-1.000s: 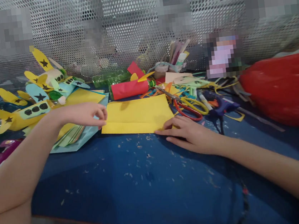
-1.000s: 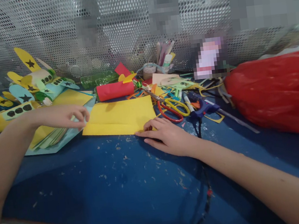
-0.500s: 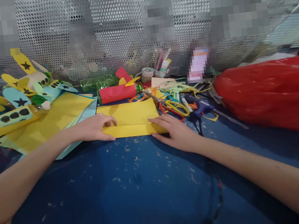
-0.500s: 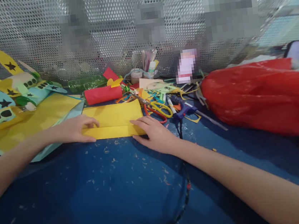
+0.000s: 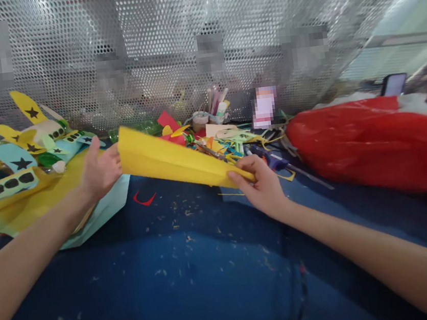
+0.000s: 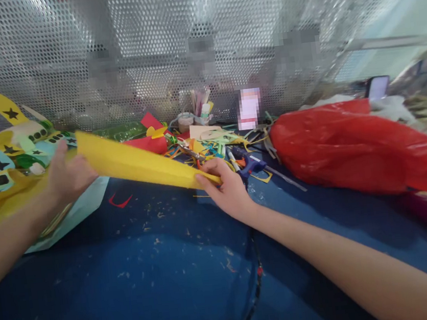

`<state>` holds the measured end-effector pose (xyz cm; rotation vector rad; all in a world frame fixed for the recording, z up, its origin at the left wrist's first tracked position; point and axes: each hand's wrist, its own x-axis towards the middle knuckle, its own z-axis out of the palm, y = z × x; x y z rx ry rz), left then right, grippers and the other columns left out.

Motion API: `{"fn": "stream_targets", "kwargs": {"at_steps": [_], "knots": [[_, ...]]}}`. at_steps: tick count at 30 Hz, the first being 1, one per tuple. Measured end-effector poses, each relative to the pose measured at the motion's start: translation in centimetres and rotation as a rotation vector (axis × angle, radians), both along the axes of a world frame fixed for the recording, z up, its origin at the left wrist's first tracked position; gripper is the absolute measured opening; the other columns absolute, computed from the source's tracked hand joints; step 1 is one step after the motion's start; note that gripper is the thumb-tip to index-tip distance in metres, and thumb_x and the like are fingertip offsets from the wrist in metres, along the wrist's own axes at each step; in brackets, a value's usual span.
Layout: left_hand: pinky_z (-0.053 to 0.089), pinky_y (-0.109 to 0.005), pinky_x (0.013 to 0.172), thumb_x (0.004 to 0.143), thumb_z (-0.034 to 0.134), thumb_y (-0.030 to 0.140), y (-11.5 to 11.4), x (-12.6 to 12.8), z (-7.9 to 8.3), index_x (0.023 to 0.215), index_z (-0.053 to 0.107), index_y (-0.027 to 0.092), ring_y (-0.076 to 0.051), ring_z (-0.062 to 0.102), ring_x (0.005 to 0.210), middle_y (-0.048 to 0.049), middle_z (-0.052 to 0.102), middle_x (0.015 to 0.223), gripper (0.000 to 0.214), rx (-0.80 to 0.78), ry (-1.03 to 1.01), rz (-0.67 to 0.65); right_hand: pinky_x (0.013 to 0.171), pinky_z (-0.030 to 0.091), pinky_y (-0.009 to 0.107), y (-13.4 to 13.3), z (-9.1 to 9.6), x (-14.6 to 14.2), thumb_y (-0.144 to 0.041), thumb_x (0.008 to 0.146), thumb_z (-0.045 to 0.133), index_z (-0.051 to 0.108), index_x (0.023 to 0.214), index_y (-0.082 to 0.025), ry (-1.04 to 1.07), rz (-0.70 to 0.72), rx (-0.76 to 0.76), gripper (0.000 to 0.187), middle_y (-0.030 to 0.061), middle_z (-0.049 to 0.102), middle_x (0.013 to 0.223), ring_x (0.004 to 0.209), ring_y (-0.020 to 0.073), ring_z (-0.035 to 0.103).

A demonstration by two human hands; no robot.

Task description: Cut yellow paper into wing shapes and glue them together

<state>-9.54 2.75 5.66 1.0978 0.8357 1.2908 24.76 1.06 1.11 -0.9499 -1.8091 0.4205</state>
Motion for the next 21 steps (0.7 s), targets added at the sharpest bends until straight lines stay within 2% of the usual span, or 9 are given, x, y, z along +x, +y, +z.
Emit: {"fn": "stream_targets", "kwargs": {"at_steps": [3,5,9,12,14,17,21], "knots": [[0.029,-0.043,0.112,0.084,0.035,0.071,0.1,0.3,-0.3,0.125,0.054,0.016,-0.030,0.050,0.126,-0.0100,0.067,0.118,0.071,-0.080,-0.086,0.010,0.060,0.049,0.029,0.2,0.4,-0.4,-0.040,0.080,0.065,0.049,0.087,-0.026,0.357,0.005,-0.239,0.022,-0.0021,0.057,0.078,0.068,0.0158,0.058],[0.031,-0.043,0.112,0.080,0.039,0.073,0.0,0.7,-0.7,0.126,0.052,0.017,-0.030,0.051,0.125,-0.0123,0.068,0.116,0.074,-0.139,-0.115,0.040,0.061,0.051,0.030,0.2,0.6,-0.8,-0.043,0.076,0.069,0.050,0.087,-0.027,0.579,0.050,-0.445,0.027,-0.0024,0.060,0.082,0.070,0.0162,0.060],[0.035,-0.047,0.108,0.079,0.049,0.067,-0.8,2.4,-1.9,0.132,0.047,0.019,-0.032,0.053,0.124,-0.0157,0.065,0.121,0.072,-0.213,-0.118,-0.111,0.070,0.055,0.034,0.0,0.9,-1.7,-0.041,0.069,0.075,0.056,0.092,-0.027,0.823,0.076,-0.722,0.033,0.0000,0.067,0.097,0.084,0.0199,0.065],[0.039,-0.046,0.107,0.068,0.072,0.053,-2.3,4.0,-2.6,0.125,0.056,0.016,-0.034,0.051,0.126,-0.0157,0.062,0.127,0.069,-0.230,-0.024,-0.166,0.073,0.055,0.034,-0.4,0.8,-2.2,-0.040,0.067,0.077,0.059,0.097,-0.027,0.863,0.079,-0.789,0.036,0.0001,0.069,0.102,0.088,0.0201,0.066],[0.044,-0.048,0.102,0.064,0.079,0.041,-3.4,5.0,-3.0,0.119,0.061,0.016,-0.037,0.052,0.124,-0.0144,0.060,0.131,0.063,-0.266,0.022,-0.131,0.071,0.056,0.032,-0.7,0.6,-2.3,-0.042,0.068,0.076,0.059,0.098,-0.028,0.847,0.074,-0.794,0.037,-0.0011,0.070,0.101,0.087,0.0193,0.066],[0.049,-0.047,0.098,0.065,0.080,0.031,-4.2,5.9,-3.2,0.118,0.062,0.019,-0.035,0.056,0.120,-0.0115,0.061,0.130,0.057,-0.265,0.072,-0.019,0.069,0.055,0.029,-0.8,0.2,-2.1,-0.044,0.068,0.076,0.061,0.094,-0.027,0.768,0.088,-0.788,0.034,-0.0021,0.072,0.094,0.083,0.0180,0.067],[0.050,-0.043,0.099,0.069,0.077,0.031,-3.9,5.8,-3.4,0.120,0.062,0.020,-0.032,0.055,0.122,-0.0091,0.059,0.133,0.054,-0.209,0.124,0.060,0.073,0.055,0.030,-0.2,-0.2,-1.4,-0.044,0.069,0.075,0.066,0.088,-0.023,0.582,0.199,-0.827,0.029,0.0020,0.074,0.089,0.083,0.0205,0.069]]}}
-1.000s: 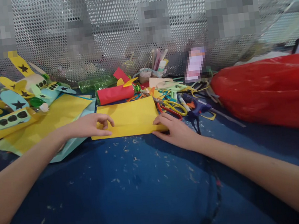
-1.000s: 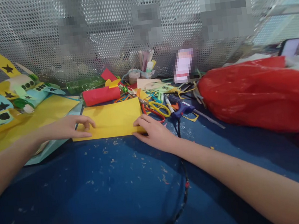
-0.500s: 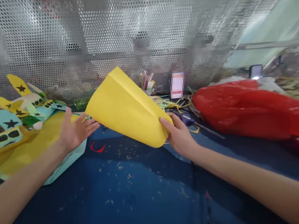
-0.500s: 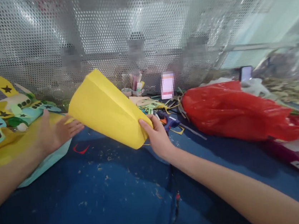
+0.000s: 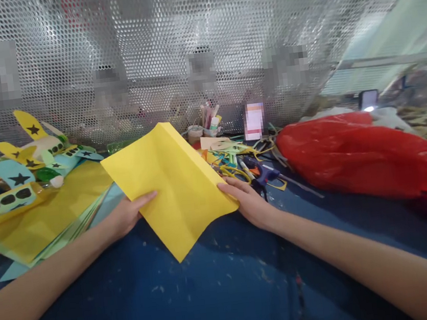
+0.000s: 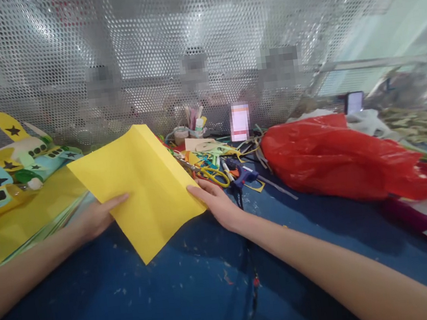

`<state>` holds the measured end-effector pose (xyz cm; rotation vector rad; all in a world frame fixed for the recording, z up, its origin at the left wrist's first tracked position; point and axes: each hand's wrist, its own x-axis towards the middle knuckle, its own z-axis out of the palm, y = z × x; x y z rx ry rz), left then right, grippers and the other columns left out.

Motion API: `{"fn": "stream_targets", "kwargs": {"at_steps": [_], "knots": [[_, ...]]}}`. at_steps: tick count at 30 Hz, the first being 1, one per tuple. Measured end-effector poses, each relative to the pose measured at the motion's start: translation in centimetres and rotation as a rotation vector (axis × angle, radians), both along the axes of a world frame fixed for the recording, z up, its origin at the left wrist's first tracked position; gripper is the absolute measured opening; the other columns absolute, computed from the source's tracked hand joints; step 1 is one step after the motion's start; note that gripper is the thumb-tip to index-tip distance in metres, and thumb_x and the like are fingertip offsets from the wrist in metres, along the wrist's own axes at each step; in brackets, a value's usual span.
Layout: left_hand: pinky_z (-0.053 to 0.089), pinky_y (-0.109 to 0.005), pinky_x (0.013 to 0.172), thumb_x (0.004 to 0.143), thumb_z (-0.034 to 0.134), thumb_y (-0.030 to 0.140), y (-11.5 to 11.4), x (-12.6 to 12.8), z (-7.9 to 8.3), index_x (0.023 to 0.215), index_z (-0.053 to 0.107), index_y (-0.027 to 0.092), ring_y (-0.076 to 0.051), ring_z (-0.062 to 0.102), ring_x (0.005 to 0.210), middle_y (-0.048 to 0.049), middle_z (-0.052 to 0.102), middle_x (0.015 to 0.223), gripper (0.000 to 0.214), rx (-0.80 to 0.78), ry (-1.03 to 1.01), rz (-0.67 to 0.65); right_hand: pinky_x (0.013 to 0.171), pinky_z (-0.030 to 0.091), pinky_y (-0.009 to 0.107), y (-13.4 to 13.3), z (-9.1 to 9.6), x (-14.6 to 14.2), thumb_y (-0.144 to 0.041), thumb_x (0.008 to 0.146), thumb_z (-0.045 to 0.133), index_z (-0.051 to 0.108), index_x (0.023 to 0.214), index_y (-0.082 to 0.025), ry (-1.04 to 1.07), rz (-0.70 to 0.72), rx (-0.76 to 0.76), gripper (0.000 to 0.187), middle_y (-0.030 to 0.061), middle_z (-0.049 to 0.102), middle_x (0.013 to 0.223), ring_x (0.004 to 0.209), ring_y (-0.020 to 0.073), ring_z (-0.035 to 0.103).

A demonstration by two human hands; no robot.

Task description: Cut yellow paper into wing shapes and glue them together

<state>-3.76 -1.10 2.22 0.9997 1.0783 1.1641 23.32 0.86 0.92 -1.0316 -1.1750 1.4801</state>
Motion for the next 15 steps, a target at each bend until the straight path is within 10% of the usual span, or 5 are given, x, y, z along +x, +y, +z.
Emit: {"fn": "stream_targets", "kwargs": {"at_steps": [7,15], "knots": [[0.051,-0.045,0.095,0.069,0.077,0.033,0.7,-1.8,0.3,0.112,0.066,0.023,-0.033,0.060,0.116,-0.0098,0.061,0.131,0.046,-0.036,0.181,-0.280,0.065,0.056,0.032,0.7,0.3,0.4,-0.057,0.073,0.066,0.066,0.092,-0.023,-0.083,0.043,-0.015,0.039,0.0040,0.074,0.091,0.079,0.0213,0.069],[0.052,-0.044,0.092,0.067,0.078,0.035,1.0,-1.9,0.6,0.108,0.068,0.018,-0.033,0.064,0.108,-0.0127,0.067,0.121,0.045,-0.070,0.103,-0.195,0.063,0.055,0.032,0.2,0.7,0.4,-0.049,0.073,0.070,0.057,0.085,-0.023,-0.163,-0.013,0.114,0.031,-0.0003,0.071,0.078,0.066,0.0173,0.067]]}}
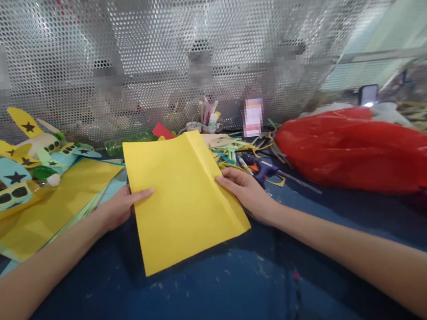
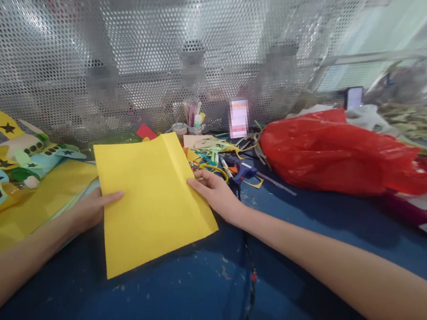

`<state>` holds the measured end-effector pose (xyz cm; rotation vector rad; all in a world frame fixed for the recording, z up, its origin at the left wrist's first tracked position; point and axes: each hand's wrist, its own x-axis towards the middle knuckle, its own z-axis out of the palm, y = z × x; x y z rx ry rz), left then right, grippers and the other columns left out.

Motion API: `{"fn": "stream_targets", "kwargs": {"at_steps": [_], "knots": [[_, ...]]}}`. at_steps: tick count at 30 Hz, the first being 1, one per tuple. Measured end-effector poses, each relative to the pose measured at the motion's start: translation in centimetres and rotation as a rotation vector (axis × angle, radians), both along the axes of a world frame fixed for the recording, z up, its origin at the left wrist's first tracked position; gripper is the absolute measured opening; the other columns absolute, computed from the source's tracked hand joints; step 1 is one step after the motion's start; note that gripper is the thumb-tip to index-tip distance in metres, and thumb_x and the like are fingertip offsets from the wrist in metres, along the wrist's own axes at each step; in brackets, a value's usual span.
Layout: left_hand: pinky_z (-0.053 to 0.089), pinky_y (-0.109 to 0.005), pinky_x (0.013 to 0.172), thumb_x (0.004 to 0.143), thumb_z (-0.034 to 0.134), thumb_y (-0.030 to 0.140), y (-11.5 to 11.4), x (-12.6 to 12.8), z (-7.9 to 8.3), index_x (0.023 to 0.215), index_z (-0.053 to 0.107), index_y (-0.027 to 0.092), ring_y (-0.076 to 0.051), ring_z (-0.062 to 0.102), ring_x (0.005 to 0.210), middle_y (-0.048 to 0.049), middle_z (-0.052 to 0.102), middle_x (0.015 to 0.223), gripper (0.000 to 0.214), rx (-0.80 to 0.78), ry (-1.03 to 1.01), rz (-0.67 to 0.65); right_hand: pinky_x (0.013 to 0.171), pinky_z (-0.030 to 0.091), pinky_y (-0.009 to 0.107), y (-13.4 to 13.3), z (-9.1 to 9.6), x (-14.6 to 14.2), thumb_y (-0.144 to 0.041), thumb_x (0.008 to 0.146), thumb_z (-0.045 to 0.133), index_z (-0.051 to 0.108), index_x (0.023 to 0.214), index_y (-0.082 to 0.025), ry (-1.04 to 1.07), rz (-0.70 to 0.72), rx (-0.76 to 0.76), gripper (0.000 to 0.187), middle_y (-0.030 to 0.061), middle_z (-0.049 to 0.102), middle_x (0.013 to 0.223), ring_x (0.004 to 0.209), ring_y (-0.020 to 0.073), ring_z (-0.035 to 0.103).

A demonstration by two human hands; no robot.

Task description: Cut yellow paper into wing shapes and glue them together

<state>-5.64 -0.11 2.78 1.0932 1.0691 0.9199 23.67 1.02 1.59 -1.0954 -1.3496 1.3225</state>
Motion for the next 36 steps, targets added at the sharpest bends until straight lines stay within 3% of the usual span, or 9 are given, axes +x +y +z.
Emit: {"fn": "stream_targets", "kwargs": {"at_steps": [7,15,18,21,24,26,33,36], "knots": [[0.055,-0.040,0.083,0.071,0.076,0.038,-0.4,1.0,0.2,0.115,0.063,0.020,-0.030,0.067,0.101,-0.0111,0.068,0.118,0.049,0.043,0.044,-0.050,0.057,0.053,0.033,1.1,-1.0,0.7,-0.053,0.077,0.063,0.054,0.085,-0.024,-0.195,-0.029,0.145,0.031,-0.0010,0.067,0.068,0.064,0.0195,0.065],[0.055,-0.039,0.079,0.076,0.069,0.042,0.1,0.5,-0.3,0.101,0.070,0.021,-0.028,0.069,0.093,-0.0087,0.074,0.101,0.032,0.035,0.080,-0.064,0.051,0.047,0.029,1.9,-1.1,1.1,-0.052,0.076,0.064,0.051,0.081,-0.024,-0.223,-0.033,0.168,0.031,-0.0018,0.063,0.065,0.055,0.0160,0.058],[0.055,-0.039,0.080,0.075,0.070,0.041,0.3,0.4,-0.4,0.099,0.070,0.020,-0.027,0.070,0.089,-0.0090,0.074,0.101,0.031,0.019,0.067,-0.027,0.054,0.049,0.030,2.1,-0.9,1.3,-0.052,0.083,0.056,0.053,0.084,-0.023,-0.268,-0.035,0.201,0.030,-0.0001,0.064,0.069,0.060,0.0172,0.061],[0.056,-0.037,0.075,0.074,0.071,0.039,0.6,0.3,-0.5,0.099,0.070,0.018,-0.027,0.071,0.086,-0.0103,0.074,0.099,0.033,0.024,0.050,0.055,0.068,0.052,0.037,2.4,-0.6,1.9,-0.043,0.091,0.045,0.057,0.090,-0.020,-0.557,-0.075,0.405,0.026,0.0059,0.067,0.082,0.074,0.0213,0.064],[0.057,-0.036,0.075,0.074,0.071,0.037,1.0,0.1,-0.5,0.102,0.068,0.016,-0.027,0.071,0.087,-0.0105,0.074,0.100,0.035,0.054,0.017,0.124,0.087,0.048,0.046,2.7,-0.6,2.6,-0.030,0.089,0.049,0.063,0.093,-0.015,-1.016,-0.126,0.722,0.020,0.0148,0.065,0.095,0.094,0.0288,0.061],[0.057,-0.037,0.078,0.076,0.070,0.035,1.1,0.0,-0.6,0.106,0.067,0.015,-0.027,0.070,0.091,-0.0105,0.074,0.103,0.036,0.079,0.001,0.160,0.090,0.046,0.050,2.8,-0.9,2.8,-0.028,0.090,0.049,0.064,0.094,-0.012,-1.229,-0.146,0.829,0.023,0.0180,0.064,0.095,0.097,0.0318,0.059],[0.057,-0.037,0.085,0.077,0.068,0.031,1.4,0.0,-0.4,0.103,0.067,0.016,-0.027,0.068,0.100,-0.0100,0.074,0.103,0.031,0.093,-0.059,0.280,0.082,0.048,0.048,3.2,-1.8,3.1,-0.026,0.093,0.040,0.065,0.094,-0.012,-1.432,-0.183,0.958,0.028,0.0176,0.065,0.090,0.089,0.0312,0.059],[0.057,-0.036,0.087,0.080,0.065,0.030,1.5,-0.2,-0.3,0.101,0.067,0.017,-0.026,0.068,0.102,-0.0095,0.073,0.106,0.025,0.078,-0.055,0.287,0.081,0.048,0.047,3.4,-1.9,3.3,-0.026,0.093,0.041,0.062,0.104,-0.009,-1.454,-0.174,0.896,0.029,0.0183,0.067,0.089,0.087,0.0311,0.062]]}}
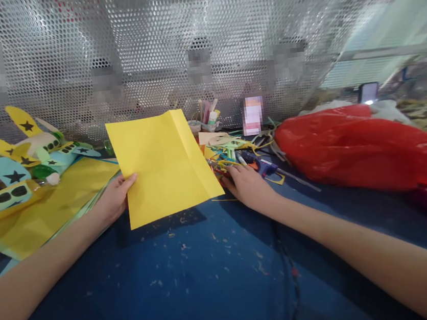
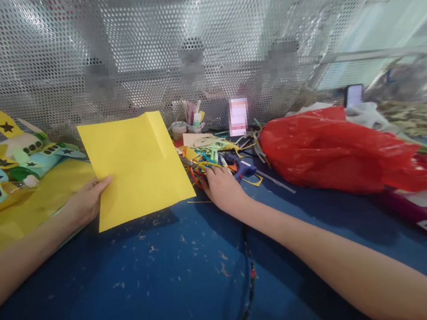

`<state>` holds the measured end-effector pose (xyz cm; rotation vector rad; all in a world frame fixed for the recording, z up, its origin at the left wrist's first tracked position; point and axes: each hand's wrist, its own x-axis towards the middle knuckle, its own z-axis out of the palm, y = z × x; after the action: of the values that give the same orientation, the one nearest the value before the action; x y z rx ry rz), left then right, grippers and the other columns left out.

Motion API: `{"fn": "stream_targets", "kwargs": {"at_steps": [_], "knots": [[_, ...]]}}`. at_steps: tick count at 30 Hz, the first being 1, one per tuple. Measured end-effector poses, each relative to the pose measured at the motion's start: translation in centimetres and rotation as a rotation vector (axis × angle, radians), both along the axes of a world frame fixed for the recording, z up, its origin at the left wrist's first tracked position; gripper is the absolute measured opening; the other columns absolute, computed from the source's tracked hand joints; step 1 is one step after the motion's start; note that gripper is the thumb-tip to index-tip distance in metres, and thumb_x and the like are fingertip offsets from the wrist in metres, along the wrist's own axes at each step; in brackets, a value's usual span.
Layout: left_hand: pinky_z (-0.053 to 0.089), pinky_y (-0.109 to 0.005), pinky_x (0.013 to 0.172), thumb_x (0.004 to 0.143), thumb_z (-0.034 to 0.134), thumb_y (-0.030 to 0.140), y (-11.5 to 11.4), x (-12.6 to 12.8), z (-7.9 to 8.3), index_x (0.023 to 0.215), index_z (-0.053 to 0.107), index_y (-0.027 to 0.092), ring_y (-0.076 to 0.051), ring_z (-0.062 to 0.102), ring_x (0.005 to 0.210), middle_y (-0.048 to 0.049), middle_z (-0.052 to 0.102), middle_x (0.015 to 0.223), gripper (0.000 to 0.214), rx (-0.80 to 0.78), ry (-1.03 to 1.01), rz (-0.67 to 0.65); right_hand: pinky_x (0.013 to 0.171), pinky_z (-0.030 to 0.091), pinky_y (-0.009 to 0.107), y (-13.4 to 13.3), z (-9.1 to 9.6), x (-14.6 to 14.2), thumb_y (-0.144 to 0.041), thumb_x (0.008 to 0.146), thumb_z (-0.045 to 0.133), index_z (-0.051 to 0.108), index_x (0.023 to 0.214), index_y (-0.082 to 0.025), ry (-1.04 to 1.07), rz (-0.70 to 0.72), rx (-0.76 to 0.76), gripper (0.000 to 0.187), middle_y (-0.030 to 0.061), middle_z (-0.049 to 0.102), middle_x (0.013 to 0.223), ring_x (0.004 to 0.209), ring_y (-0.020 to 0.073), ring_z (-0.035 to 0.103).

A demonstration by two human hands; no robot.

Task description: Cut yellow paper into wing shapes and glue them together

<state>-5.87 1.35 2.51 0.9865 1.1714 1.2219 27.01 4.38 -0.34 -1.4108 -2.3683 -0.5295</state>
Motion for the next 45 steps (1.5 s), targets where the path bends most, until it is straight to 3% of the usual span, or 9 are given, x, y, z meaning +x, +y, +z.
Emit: {"fn": "stream_targets", "kwargs": {"at_steps": [7,12,15,19,23,27,34,38,45], "knots": [[0.056,-0.038,0.091,0.081,0.063,0.031,0.2,-0.3,-0.1,0.105,0.065,0.020,-0.027,0.064,0.110,-0.0074,0.070,0.115,0.026,0.056,-0.013,0.016,0.083,0.049,0.043,0.1,0.6,0.2,-0.015,0.087,0.044,0.053,0.119,-0.007,0.088,0.005,-0.076,0.034,0.0189,0.068,0.098,0.093,0.0316,0.064],[0.051,-0.034,0.099,0.082,0.065,0.028,0.2,-0.4,0.1,0.105,0.065,0.020,-0.025,0.060,0.116,-0.0014,0.073,0.108,0.024,0.044,-0.115,0.035,0.080,0.048,0.045,0.1,0.8,0.3,-0.016,0.087,0.043,0.055,0.111,-0.009,0.209,-0.019,-0.077,0.028,0.0204,0.067,0.097,0.091,0.0334,0.063],[0.049,-0.032,0.102,0.083,0.065,0.025,0.2,-0.4,0.5,0.103,0.065,0.020,-0.024,0.058,0.119,0.0024,0.074,0.103,0.021,0.053,-0.176,0.081,0.067,0.049,0.038,0.4,1.2,0.6,-0.021,0.084,0.050,0.054,0.110,-0.015,0.514,-0.020,-0.196,0.027,0.0116,0.067,0.084,0.075,0.0262,0.063],[0.052,-0.034,0.099,0.085,0.061,0.018,0.4,-0.2,0.9,0.099,0.067,0.017,-0.023,0.063,0.111,-0.0015,0.075,0.100,0.016,0.103,-0.211,0.217,0.051,0.042,0.025,0.6,2.4,0.4,-0.030,0.074,0.068,0.057,0.105,-0.017,1.148,-0.006,-0.629,0.035,-0.0014,0.061,0.067,0.054,0.0130,0.053],[0.056,-0.035,0.092,0.084,0.055,0.012,0.5,0.1,1.0,0.092,0.069,0.013,-0.023,0.070,0.097,-0.0077,0.075,0.096,0.015,0.125,-0.219,0.307,0.045,0.037,0.020,0.3,2.9,-0.5,-0.028,0.055,0.086,0.063,0.075,-0.015,1.542,-0.010,-0.833,0.033,-0.0053,0.053,0.057,0.048,0.0059,0.043],[0.056,-0.036,0.091,0.085,0.054,0.011,0.5,0.3,1.2,0.090,0.070,0.015,-0.024,0.069,0.099,-0.0074,0.075,0.094,0.017,0.138,-0.224,0.290,0.050,0.047,0.022,-0.2,3.0,-1.6,-0.032,0.057,0.086,0.060,0.067,-0.017,1.750,0.047,-0.927,0.032,-0.0019,0.058,0.061,0.055,0.0096,0.053],[0.055,-0.035,0.092,0.088,0.052,0.009,0.5,0.2,1.1,0.091,0.071,0.012,-0.022,0.070,0.093,-0.0071,0.076,0.088,0.019,0.114,-0.247,0.280,0.073,0.055,0.038,-0.8,4.0,-1.6,-0.077,0.072,0.052,0.053,0.068,-0.023,1.805,0.253,-0.967,0.055,0.0076,0.068,0.077,0.085,0.0248,0.066],[0.056,-0.031,0.090,0.088,0.052,0.009,0.6,0.2,1.0,0.091,0.071,0.011,-0.019,0.072,0.083,-0.0076,0.076,0.086,0.019,0.107,-0.254,0.294,0.052,0.050,0.029,-1.1,4.2,-1.6,-0.081,0.069,0.050,0.053,0.072,-0.022,1.655,0.343,-0.959,0.059,-0.0013,0.055,0.059,0.051,0.0138,0.054],[0.056,-0.032,0.089,0.088,0.050,0.008,0.7,-0.2,1.7,0.096,0.069,0.012,-0.015,0.071,0.076,-0.0043,0.076,0.086,0.021,0.191,-0.320,0.388,0.039,0.042,0.024,-2.1,5.2,-1.6,-0.081,0.077,0.036,0.053,0.072,-0.018,1.247,0.092,-1.535,0.066,-0.0037,0.045,0.050,0.037,0.0084,0.039]]}}
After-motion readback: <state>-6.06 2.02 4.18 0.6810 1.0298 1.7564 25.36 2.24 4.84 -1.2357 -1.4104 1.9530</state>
